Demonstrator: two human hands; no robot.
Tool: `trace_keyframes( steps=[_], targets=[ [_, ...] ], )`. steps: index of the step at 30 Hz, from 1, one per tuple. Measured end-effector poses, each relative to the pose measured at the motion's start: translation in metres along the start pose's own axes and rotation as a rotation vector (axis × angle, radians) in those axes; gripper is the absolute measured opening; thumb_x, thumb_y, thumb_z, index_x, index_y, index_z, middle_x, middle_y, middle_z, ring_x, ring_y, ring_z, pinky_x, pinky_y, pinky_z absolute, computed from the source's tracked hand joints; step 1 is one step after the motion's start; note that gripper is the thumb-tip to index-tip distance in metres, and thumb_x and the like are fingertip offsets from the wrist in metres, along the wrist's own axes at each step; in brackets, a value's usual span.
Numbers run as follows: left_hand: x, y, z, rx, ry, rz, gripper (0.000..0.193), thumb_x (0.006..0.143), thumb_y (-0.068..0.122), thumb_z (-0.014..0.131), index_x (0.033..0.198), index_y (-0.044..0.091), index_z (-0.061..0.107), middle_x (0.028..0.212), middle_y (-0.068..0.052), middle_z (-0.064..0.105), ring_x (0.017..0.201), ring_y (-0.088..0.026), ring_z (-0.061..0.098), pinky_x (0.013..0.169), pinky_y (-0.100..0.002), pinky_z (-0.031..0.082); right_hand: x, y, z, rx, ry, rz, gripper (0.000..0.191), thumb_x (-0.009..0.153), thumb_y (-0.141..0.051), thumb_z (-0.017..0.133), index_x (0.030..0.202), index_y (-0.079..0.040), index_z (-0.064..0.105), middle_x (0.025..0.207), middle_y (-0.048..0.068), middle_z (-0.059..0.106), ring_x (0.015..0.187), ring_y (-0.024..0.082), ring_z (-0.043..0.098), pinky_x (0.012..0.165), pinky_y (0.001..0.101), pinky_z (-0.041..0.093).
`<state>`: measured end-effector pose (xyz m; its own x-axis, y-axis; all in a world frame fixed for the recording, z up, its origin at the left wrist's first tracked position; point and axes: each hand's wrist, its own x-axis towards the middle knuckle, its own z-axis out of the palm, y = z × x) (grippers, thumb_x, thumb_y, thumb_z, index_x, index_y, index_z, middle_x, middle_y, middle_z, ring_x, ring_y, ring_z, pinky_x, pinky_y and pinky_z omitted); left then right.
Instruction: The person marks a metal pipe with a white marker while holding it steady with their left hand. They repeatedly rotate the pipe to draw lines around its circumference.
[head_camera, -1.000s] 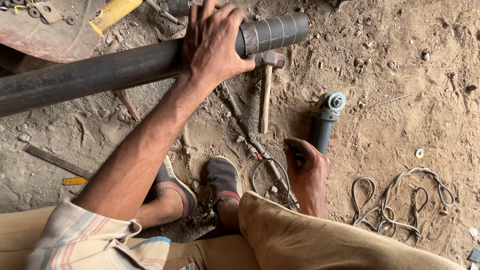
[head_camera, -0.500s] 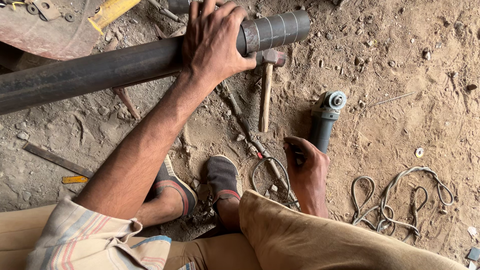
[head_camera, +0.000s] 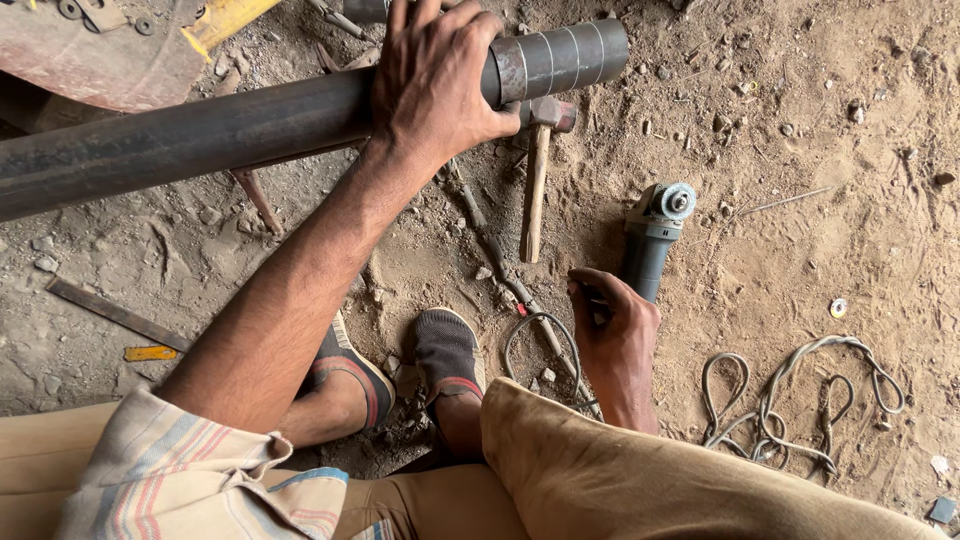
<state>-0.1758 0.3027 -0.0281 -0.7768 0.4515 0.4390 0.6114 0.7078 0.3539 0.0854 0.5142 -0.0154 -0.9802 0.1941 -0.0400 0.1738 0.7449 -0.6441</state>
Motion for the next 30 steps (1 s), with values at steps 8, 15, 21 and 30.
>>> trace_keyframes(
  steps=[8,15,21,30],
  targets=[
    [-0.003,-0.004,0.009,0.012,0.005,-0.004,0.082,0.062,0.058,0.099,0.115,0.002,0.07,0.117,-0.015,0.068,0.119,-0.034,0.056,0.117,-0.059,0.027,-0.001,0.001,0.0,-0.001,-0.008,0.013,0.012,0.098,-0.016,0.073,0.107,-0.01,0.077,0.097,0.01,0.08,0.079,0.019,0.079,0.073,0.0351,0.067],
    [0.0,-0.003,0.006,-0.007,-0.013,-0.02,0.083,0.062,0.06,0.099,0.115,0.002,0.072,0.112,-0.015,0.072,0.116,-0.034,0.056,0.115,-0.059,0.029,-0.001,0.004,0.001,-0.007,-0.003,0.002,0.011,0.098,-0.016,0.073,0.106,-0.01,0.077,0.097,0.01,0.081,0.078,0.019,0.08,0.072,0.0349,0.067],
    [0.005,0.002,-0.001,0.021,-0.028,-0.036,0.079,0.057,0.053,0.099,0.113,0.003,0.074,0.11,-0.013,0.075,0.116,-0.034,0.057,0.11,-0.057,0.031,0.0,0.004,0.0,0.015,0.011,-0.049,0.012,0.099,-0.016,0.072,0.108,-0.01,0.076,0.098,0.01,0.081,0.08,0.019,0.08,0.074,0.0344,0.067],
    [0.011,0.005,-0.004,-0.032,-0.074,-0.115,0.082,0.05,0.054,0.102,0.109,0.003,0.075,0.106,-0.012,0.075,0.108,-0.033,0.057,0.104,-0.057,0.034,0.004,0.006,-0.005,-0.037,0.042,-0.058,0.014,0.1,-0.017,0.071,0.11,-0.009,0.076,0.098,0.011,0.081,0.078,0.018,0.079,0.07,0.034,0.065]
  ],
)
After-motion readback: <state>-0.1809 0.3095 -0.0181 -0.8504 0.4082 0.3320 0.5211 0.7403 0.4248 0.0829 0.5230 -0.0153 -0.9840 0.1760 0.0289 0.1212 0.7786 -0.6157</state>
